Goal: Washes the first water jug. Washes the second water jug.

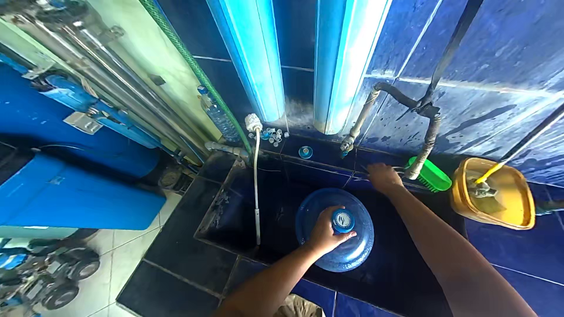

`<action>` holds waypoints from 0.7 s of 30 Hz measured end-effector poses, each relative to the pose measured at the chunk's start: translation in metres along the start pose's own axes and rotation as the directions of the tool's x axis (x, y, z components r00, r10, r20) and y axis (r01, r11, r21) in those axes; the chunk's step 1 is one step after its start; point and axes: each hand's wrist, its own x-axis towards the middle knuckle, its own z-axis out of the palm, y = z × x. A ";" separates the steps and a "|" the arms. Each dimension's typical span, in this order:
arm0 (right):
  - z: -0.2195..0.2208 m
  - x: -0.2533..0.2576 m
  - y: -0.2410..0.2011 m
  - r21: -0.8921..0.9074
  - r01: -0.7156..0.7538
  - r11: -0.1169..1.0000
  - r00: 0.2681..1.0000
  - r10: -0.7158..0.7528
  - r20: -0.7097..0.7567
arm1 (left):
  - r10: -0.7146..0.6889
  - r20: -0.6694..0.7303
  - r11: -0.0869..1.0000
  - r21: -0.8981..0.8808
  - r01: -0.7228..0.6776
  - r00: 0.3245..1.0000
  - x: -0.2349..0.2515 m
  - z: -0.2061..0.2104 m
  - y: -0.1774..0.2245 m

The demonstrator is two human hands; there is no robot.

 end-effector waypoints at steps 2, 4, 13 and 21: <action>0.009 -0.020 -0.003 0.006 0.111 0.994 0.994 -0.110 -0.021 | 0.006 -0.015 0.999 0.033 -0.005 1.000 0.000 0.001 0.001; 0.023 -0.047 0.006 0.191 0.226 0.955 0.962 -0.187 -0.201 | 0.034 -0.012 0.998 0.056 -0.033 0.999 0.003 0.004 0.001; 0.046 -0.139 0.035 0.937 0.139 -0.321 0.981 0.173 -0.086 | -0.025 0.022 0.998 0.054 0.024 0.999 0.074 0.005 0.010; 0.086 -0.191 0.015 0.945 -0.088 -0.314 0.996 0.000 0.093 | 0.232 0.250 0.973 -0.048 -0.227 0.940 0.052 -0.008 -0.002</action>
